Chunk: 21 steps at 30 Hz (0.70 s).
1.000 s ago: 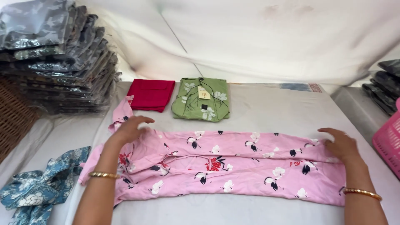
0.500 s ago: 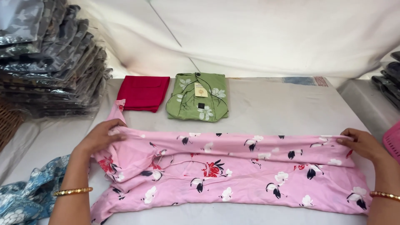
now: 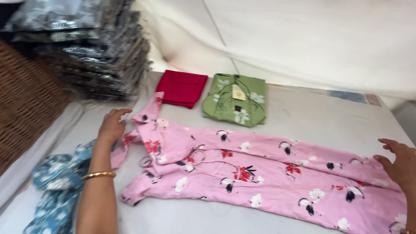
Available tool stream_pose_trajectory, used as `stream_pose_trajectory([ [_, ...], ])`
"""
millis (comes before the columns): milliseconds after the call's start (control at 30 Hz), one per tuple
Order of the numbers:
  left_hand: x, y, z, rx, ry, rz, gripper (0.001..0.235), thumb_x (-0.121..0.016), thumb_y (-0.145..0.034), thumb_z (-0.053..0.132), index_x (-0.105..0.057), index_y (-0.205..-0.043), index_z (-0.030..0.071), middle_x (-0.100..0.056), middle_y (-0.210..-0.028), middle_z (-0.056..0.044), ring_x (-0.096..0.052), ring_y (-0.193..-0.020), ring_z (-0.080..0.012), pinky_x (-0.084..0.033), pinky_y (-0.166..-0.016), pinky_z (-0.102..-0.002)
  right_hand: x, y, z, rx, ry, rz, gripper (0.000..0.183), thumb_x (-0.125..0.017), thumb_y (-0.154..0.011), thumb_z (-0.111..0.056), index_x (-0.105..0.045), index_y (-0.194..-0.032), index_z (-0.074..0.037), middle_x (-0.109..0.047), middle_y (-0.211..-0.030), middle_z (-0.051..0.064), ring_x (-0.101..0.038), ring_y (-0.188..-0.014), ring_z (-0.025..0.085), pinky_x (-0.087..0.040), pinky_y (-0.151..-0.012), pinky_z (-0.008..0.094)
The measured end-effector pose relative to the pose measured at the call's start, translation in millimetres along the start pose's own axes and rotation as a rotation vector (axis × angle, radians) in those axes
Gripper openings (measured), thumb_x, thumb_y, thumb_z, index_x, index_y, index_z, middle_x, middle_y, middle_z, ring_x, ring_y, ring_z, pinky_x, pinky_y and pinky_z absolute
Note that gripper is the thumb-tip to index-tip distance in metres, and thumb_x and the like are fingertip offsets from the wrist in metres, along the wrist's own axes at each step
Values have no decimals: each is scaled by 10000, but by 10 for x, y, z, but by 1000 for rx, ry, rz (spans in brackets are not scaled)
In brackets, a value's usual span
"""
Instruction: The person folds a pink floral garment and then a blue floral garment on a white surface. They smooth the fabric, fold the sides inward, and fold the garment in half before placing it on a stack.
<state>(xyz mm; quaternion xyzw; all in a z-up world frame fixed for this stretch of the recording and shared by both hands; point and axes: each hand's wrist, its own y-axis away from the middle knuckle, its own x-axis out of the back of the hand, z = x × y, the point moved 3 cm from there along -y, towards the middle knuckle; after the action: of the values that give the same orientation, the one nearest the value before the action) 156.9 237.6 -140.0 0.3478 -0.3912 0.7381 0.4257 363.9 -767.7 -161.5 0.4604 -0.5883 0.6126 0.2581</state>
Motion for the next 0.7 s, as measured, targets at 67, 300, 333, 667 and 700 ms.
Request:
stream_pose_trajectory([
  [67,-8,97,-90,96,-47,28,615,-707,-852,296,-553,-1441,212,-617,-1323,-206,-593,-1198,-407,-495,-1021,-466,404,-73,-837,14,6,-21,573,-800,-856,-348,-650,-1394,-220,-740,-1156,20,-672,-1097,235,-535,-991,414],
  [300,185,223,778,545,-105,-105,867,-744,-819,597,-388,-1549,295,-616,-1373,-145,-595,-1258,-359,-475,-1019,-509,975,-89,-3031,308,-227,-11,530,-765,-813,-326,-662,-1326,-241,-735,-1212,19,-665,-1146,255,-536,-991,435],
  [333,94,138,691,538,-102,-97,867,-744,-819,597,-388,-1549,295,-616,-1373,-145,-595,-1258,-359,-475,-1019,-509,1051,-43,-3256,308,-225,0,530,-765,-813,-326,-662,-1326,-241,-735,-1212,19,-665,-1146,255,-536,-991,435],
  [667,161,-189,2018,-86,746,333,216,-614,-957,190,-719,-1101,67,-744,-955,-59,-699,-806,-175,-558,-710,-320,1012,237,-4438,305,-524,-409,478,-699,-863,-406,-623,-1300,-227,-724,-1241,-1,-664,-1180,194,-541,-1025,421],
  [700,90,-122,2377,-335,992,257,184,-564,-1035,146,-696,-1058,19,-722,-891,-38,-659,-752,-125,-544,-663,-277,954,229,-4560,177,-757,-513,567,-683,-856,-430,-571,-1375,-233,-727,-1235,24,-690,-1164,198,-594,-1020,409],
])
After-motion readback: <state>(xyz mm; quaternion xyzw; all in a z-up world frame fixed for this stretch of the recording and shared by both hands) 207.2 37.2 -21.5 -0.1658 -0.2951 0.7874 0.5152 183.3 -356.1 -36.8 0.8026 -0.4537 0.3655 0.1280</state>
